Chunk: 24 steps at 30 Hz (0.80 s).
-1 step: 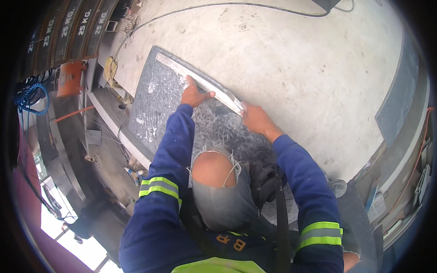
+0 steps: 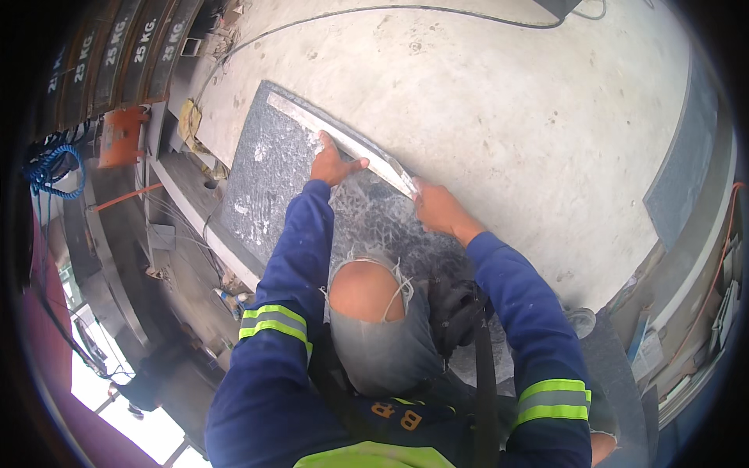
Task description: The person measures a large translucent sheet on a workbench using a tape measure and a straightedge, then uses a utility knife to score and cut the sheet along the marked line. The person repeats the measuring and cutting process on another section of the sheet.
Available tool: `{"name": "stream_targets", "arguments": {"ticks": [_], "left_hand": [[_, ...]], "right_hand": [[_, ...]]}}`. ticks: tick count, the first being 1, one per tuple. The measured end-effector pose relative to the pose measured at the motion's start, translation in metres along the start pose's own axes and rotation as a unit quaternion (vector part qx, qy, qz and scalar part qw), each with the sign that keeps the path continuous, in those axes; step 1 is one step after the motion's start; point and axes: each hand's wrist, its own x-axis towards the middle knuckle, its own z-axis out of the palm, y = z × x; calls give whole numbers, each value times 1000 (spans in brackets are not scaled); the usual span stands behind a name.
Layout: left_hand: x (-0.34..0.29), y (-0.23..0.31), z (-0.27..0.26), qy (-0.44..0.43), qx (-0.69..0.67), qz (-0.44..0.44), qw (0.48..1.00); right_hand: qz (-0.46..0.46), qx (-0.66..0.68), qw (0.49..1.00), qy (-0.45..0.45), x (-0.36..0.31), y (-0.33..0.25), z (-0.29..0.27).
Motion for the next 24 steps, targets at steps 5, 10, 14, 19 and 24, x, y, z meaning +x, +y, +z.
{"name": "stream_targets", "arguments": {"ticks": [5, 10, 14, 19, 24], "left_hand": [[0, 3, -4, -6, -16, 6, 1000], [1, 7, -7, -8, -20, 4, 1000], [-3, 12, -9, -11, -15, -4, 1000], [8, 9, -8, -42, 6, -31, 999], [13, 3, -1, -35, 47, -22, 998]], "right_hand": [[3, -11, 999, -36, 6, -1, -7], [-104, -140, 983, 52, 32, 7, 4], [-165, -212, 962, 43, 53, -50, 9], [-215, -266, 938, 60, 110, -93, 29], [-219, -286, 932, 36, 150, -141, 50]]}}
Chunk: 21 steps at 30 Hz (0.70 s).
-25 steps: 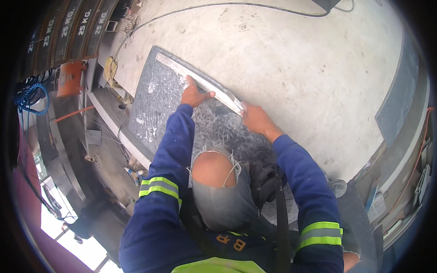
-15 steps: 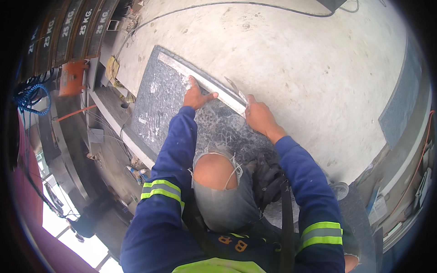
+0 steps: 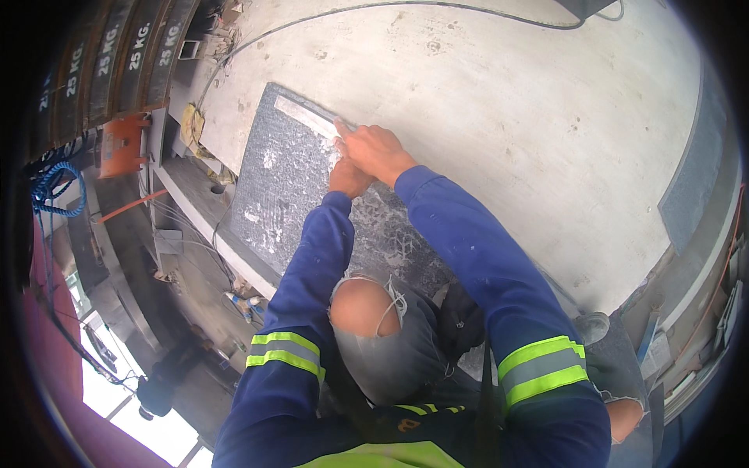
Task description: The person measures a large translucent sheet on a workbench using a tape measure and a straightedge, then uses a utility knife to score and cut the sheet along the marked line. The person repeats the measuring and cutting process on another section of the sheet.
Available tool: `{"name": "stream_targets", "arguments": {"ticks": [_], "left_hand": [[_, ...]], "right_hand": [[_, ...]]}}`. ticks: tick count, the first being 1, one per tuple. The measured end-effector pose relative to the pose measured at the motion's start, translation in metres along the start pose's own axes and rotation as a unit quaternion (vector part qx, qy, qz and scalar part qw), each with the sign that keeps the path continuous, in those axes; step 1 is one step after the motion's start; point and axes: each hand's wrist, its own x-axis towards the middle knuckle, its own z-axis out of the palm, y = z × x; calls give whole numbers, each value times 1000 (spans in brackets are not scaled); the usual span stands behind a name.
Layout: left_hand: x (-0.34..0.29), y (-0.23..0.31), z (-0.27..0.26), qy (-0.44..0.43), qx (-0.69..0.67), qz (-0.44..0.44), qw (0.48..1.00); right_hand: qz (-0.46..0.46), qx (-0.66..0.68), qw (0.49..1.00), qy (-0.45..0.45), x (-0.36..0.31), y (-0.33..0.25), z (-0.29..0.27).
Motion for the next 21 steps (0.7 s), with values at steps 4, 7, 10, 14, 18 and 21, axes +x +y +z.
{"name": "stream_targets", "arguments": {"ticks": [4, 7, 10, 14, 18, 21], "left_hand": [[1, 16, -12, -83, -16, 5, 996], [18, -16, 17, -58, 1, -39, 998], [28, -41, 36, -32, -36, -28, 998], [14, -12, 11, -72, -43, 3, 996], [1, 0, -3, -64, -45, -32, 996], [3, 4, -7, -82, -47, -35, 995]], "right_hand": [[-20, -21, 999, 33, 55, -1, 14], [-34, -19, 999, 28, 88, -26, 15], [-46, -20, 998, 28, 113, -39, 19], [-39, -51, 998, 16, 129, -27, 26], [-51, -28, 998, -25, 121, -16, 12], [-20, -16, 995, -94, 87, -7, 0]]}}
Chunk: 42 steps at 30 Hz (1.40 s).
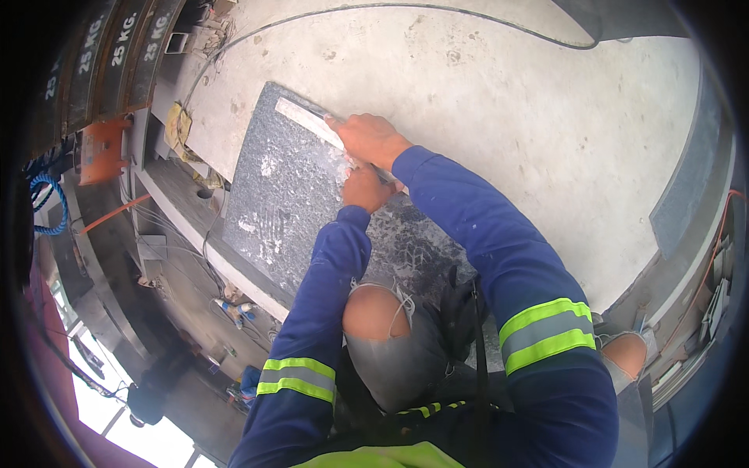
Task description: The person measures a large translucent sheet on a workbench using a tape measure and a straightedge, then uses a utility knife to score and cut the sheet along the marked line. The person repeats the measuring and cutting process on another section of the sheet.
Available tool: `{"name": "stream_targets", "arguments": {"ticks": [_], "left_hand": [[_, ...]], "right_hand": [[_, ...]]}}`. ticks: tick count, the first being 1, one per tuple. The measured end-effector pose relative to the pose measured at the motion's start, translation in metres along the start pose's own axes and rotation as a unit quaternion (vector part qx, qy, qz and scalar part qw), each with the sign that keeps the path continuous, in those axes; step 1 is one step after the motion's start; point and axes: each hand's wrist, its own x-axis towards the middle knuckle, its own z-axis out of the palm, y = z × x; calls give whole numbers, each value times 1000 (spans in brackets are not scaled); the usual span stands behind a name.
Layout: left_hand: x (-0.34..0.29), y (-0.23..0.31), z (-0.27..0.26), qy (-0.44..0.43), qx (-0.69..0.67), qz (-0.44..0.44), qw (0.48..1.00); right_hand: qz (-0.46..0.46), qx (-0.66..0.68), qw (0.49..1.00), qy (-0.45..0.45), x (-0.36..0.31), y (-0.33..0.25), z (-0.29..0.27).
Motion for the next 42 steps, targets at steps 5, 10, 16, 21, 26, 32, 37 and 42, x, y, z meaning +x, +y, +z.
{"name": "stream_targets", "arguments": {"ticks": [5, 10, 16, 21, 26, 32, 37, 42], "left_hand": [[-5, 19, -3, 40, 46, -5, 998], [4, 12, -8, -12, 11, -29, 999], [22, 9, -2, 15, 86, 32, 996], [38, -14, 0, 38, 124, 49, 990], [44, -12, -3, 17, 150, 37, 988], [60, -27, -5, 17, 175, 58, 983], [64, -42, -2, 90, 173, 59, 979], [7, 18, 39, 95, 286, 122, 946]], "right_hand": [[20, -57, 998, 2, -103, 41, 23], [78, -57, 994, -48, -238, 66, 28], [152, -53, 982, -100, -418, 110, 31], [209, -65, 970, -105, -567, 137, 52], [302, -84, 933, -174, -691, 150, 65], [352, -100, 917, -155, -727, 148, 75], [357, -99, 918, -139, -719, 139, 81], [363, -109, 920, -101, -713, 137, 77]]}}
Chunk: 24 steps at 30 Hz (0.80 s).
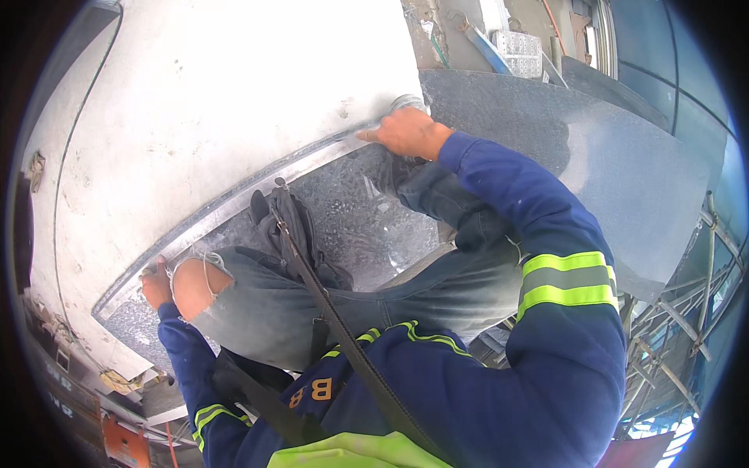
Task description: The person measures a large translucent sheet on a workbench using a tape measure and a straightedge, then uses a utility knife to score and cut the sheet along the marked line. The person repeats the measuring and cutting process on another section of the sheet.
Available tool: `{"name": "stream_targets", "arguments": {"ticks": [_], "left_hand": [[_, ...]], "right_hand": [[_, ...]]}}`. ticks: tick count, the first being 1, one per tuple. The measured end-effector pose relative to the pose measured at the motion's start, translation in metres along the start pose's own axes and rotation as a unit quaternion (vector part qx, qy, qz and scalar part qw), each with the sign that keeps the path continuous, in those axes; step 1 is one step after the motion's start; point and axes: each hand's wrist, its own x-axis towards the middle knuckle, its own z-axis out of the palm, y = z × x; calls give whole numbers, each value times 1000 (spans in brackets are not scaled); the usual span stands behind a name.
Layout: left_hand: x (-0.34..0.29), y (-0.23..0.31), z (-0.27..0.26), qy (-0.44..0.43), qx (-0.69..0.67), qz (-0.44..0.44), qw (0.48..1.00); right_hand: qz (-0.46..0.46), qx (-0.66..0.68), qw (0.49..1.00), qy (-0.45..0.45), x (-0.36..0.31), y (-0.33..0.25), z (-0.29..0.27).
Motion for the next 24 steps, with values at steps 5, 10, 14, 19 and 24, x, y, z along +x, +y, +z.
{"name": "stream_targets", "arguments": {"ticks": [5, 10, 14, 19, 24], "left_hand": [[-12, 31, -10, -56, 11, -25, 998], [-22, 54, -7, -55, 16, -62, 996], [-1, 19, 28, -36, 88, -45, 994], [-3, 26, 31, -37, 69, -24, 997], [-3, 29, 29, -38, 50, -18, 998]], "right_hand": [[20, 12, 998, -64, 0, -3, -22], [139, 193, 971, -17, -20, 38, 9], [425, 355, 821, -141, -47, 82, -7], [422, 302, 849, -98, -51, 114, 50], [353, 128, 915, -146, -12, 116, 84]]}}
